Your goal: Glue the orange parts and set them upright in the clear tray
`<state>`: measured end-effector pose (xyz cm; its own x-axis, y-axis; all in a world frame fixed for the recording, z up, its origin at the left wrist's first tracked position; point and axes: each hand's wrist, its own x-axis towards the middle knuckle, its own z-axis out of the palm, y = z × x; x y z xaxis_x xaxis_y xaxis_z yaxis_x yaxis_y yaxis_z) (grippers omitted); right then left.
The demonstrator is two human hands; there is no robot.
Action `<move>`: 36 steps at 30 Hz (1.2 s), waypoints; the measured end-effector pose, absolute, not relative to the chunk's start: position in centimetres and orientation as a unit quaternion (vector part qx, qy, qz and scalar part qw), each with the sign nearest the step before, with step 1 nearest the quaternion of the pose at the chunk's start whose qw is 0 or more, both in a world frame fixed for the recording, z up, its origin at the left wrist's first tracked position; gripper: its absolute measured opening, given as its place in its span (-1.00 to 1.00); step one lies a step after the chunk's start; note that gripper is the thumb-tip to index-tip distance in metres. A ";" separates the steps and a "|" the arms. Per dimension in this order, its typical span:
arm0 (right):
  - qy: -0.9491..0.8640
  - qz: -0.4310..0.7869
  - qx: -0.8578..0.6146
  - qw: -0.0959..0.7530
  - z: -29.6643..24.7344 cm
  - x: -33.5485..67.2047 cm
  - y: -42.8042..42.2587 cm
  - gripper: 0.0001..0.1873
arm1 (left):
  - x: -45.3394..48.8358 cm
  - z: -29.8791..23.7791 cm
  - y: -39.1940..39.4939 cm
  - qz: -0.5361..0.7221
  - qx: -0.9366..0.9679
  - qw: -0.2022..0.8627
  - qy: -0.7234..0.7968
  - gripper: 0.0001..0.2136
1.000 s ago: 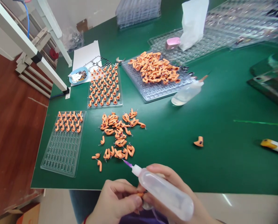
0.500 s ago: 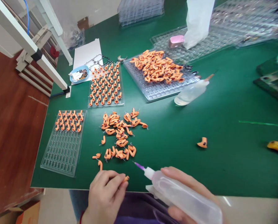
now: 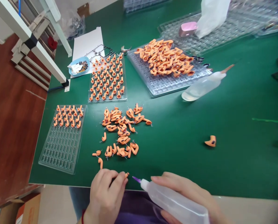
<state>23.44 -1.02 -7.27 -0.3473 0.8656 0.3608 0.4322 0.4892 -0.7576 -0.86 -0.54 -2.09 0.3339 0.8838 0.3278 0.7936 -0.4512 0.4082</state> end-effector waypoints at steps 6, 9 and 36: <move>-0.774 0.297 -0.419 0.371 -7.2 23.3 -1.0 -0.43 | -0.8 -2.1 -0.3 0.260 0.811 0.092 0.516 -0.85; -0.775 0.298 -0.419 0.368 -7.2 23.3 -1.0 -0.43 | -0.8 -2.1 -0.3 0.261 0.810 0.093 0.516 -0.85; -0.747 0.355 -0.390 0.404 -6.4 23.9 -0.5 -0.52 | -0.8 -1.2 -0.1 0.265 0.776 0.180 0.543 -0.88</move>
